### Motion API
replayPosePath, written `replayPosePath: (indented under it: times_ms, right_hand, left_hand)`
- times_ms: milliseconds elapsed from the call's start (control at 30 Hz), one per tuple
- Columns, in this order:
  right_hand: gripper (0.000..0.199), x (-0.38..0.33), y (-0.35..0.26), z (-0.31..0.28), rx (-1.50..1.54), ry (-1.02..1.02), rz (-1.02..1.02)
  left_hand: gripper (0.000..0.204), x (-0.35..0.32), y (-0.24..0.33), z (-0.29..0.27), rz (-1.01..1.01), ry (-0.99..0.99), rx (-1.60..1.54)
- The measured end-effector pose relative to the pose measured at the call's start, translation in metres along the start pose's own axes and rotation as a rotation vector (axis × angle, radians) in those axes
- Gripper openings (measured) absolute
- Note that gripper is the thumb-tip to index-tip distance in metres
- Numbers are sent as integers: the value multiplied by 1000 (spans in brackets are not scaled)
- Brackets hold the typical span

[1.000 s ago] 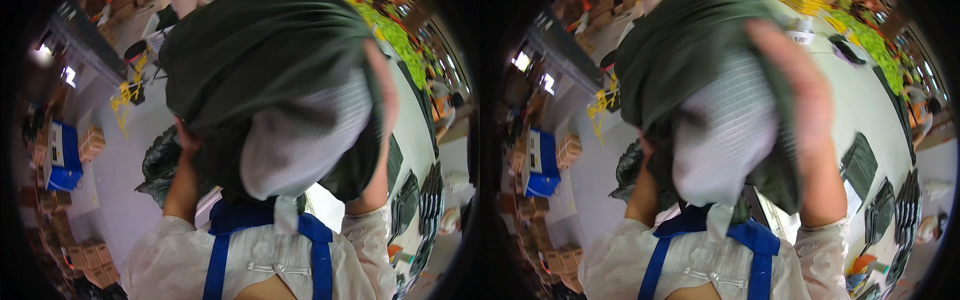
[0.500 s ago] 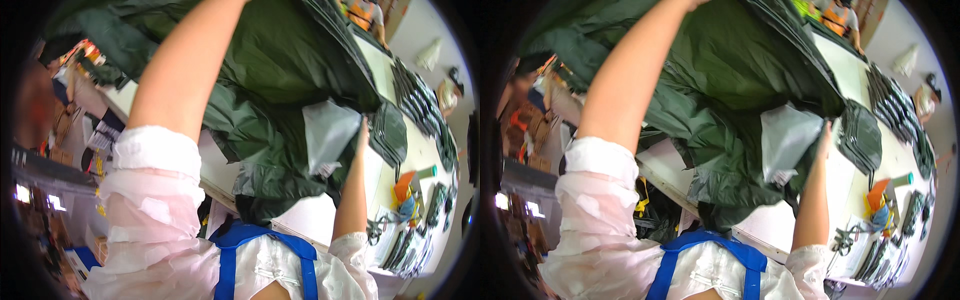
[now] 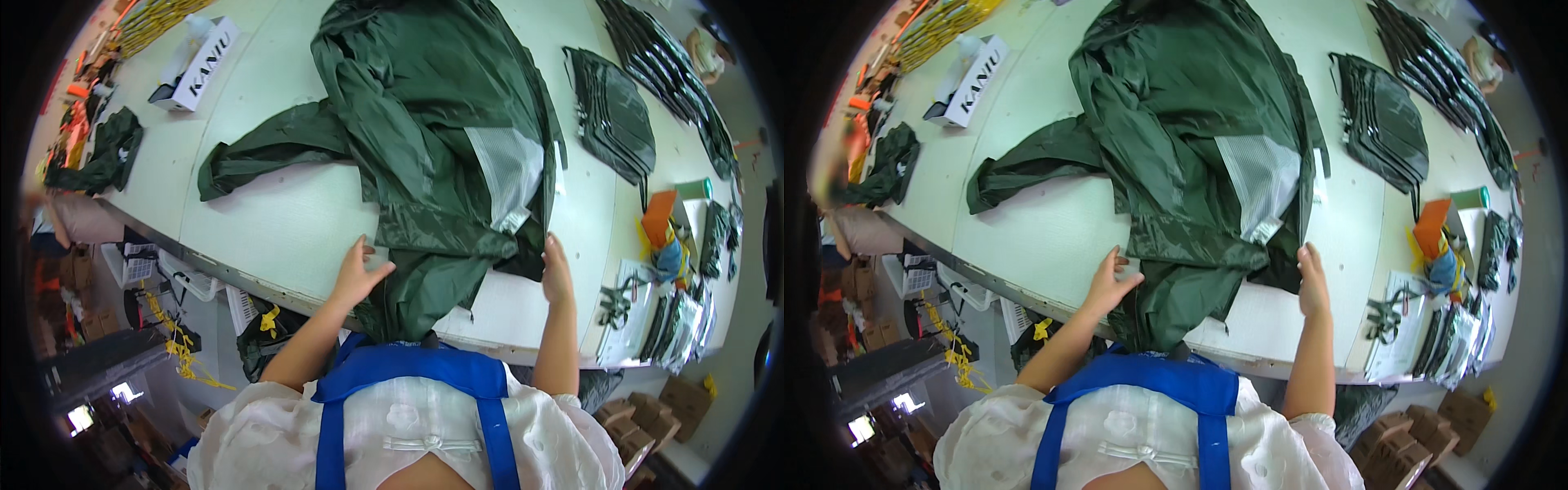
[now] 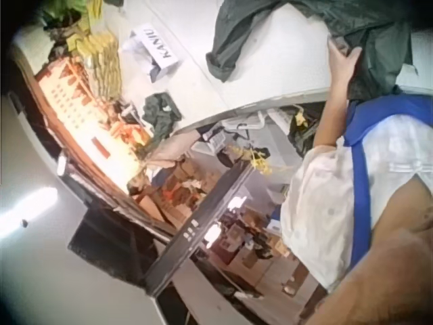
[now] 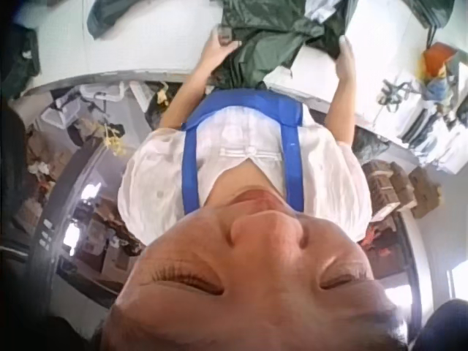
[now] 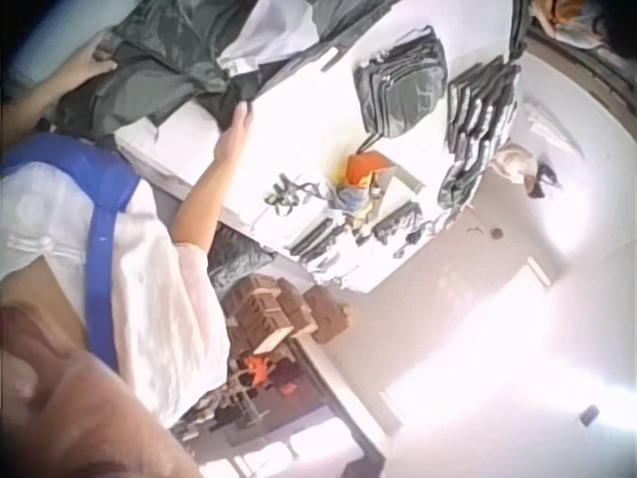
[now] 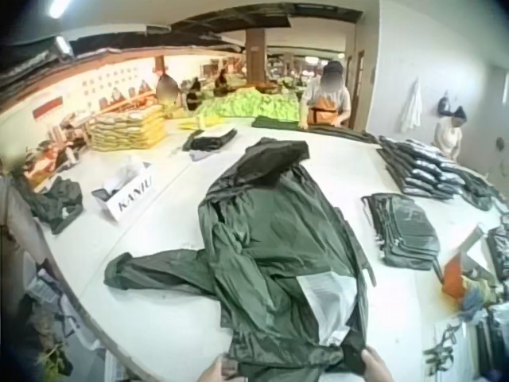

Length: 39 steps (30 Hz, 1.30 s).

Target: The person folds a large green waterproof jacket on a white table. They smooth the fabric, fold the sleeves and body into a compact rectangle, and place the folded item on a stack of similar items.

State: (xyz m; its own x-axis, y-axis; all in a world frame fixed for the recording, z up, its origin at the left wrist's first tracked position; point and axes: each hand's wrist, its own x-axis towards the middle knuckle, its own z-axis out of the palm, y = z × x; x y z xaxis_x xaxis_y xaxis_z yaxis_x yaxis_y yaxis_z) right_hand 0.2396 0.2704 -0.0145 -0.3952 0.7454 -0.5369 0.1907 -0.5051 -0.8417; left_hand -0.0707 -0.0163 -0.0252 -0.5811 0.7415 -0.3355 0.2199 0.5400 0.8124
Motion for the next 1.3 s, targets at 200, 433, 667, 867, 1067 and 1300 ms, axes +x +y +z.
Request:
replayPosePath:
  times_ms: [200,433,667,867,1067,1300]
  right_hand:
    - [22,-32,-8,63,19,-27,-52]
    - [19,-69,-86,22,558,447,-361]
    - [43,-183,40,145,-100,460,-637]
    - [54,-226,25,179,82,47,-124]
    - [54,-258,-7,146,-68,-15,-988]
    - [44,-251,-29,112,-62,-20,-904]
  left_hand:
    - [38,36,29,-11,-41,-484,-199]
    - [48,19,67,-107,115,-336,124]
    - [53,-32,89,-77,47,-762,-1128]
    - [55,-66,110,-23,1172,-176,65]
    - [49,-85,120,20,1101,-165,-102]
    - [38,-127,178,34,1109,-3,57]
